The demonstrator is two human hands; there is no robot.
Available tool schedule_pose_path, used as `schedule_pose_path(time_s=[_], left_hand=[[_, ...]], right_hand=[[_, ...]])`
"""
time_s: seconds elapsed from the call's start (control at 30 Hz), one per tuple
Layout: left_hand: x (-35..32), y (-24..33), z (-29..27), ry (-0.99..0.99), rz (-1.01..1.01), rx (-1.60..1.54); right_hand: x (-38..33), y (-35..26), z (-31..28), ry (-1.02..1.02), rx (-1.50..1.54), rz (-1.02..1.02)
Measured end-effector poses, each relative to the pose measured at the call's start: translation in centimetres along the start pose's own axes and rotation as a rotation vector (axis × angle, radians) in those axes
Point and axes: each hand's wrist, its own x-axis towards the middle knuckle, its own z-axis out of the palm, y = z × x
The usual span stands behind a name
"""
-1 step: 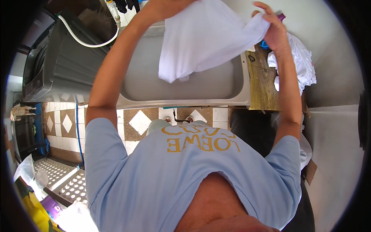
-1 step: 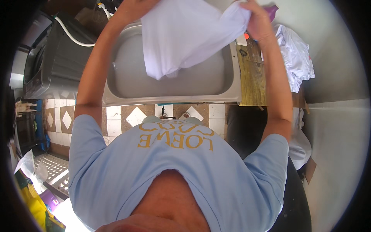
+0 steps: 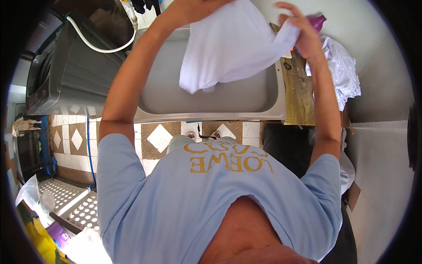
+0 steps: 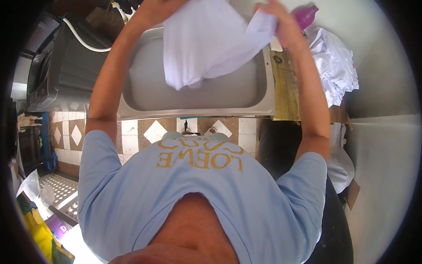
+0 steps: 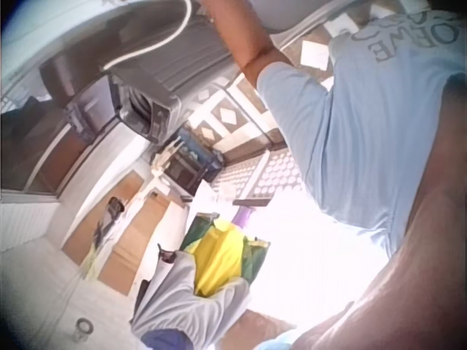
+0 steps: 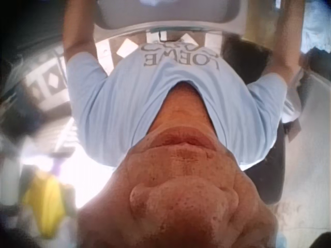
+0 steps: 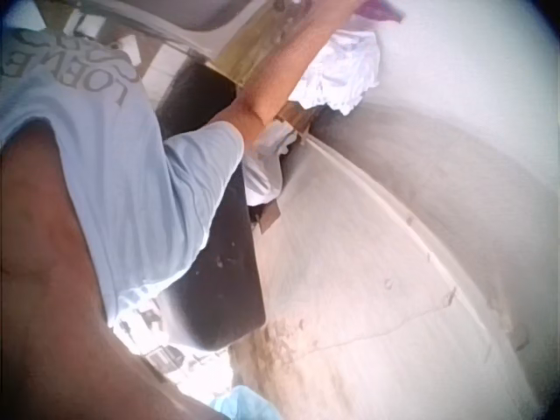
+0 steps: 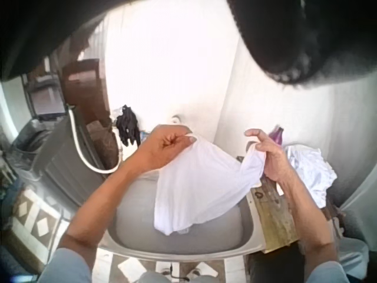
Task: The person washes a white shirt by hand in a basin of soapy water, scrubs it, wrings it out, puts it in a washing machine, and then rinses their hands and a small black object in the sink.
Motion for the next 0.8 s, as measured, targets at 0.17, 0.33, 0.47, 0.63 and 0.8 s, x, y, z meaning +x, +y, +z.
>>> schedule_pose_path(time_s=[0.17, 0.33, 0.47, 0.63, 0.8], left_hand=[[-2.0, -0.4, 2.1, -0.146, -0.022, -0.065], [-9.4, -7.5, 4.5, -0.424, -0.417, -0.217], [-15.1, -14.8, 7.8, -0.334, -0.619, -0.123], [-14.5, -15.5, 6.7, 0.117, -0.572, -0.332], [-11.2, -12.2, 3.3, 0.278, -0.446, -0.453]], right_hand=[[-0.1, 4.1, 7.7, -0.157, -0.435, 0.128], [-0.6, 3.2, 5.2, -0.028, -0.049, 0.160], [0.6, 4.5, 0.7, 0.088, 0.121, 0.112], [0.0, 5.7, -3.8, 0.288, 0.057, 0.161], [0.2, 5.4, -5.8, 0.223, -0.041, 0.113]])
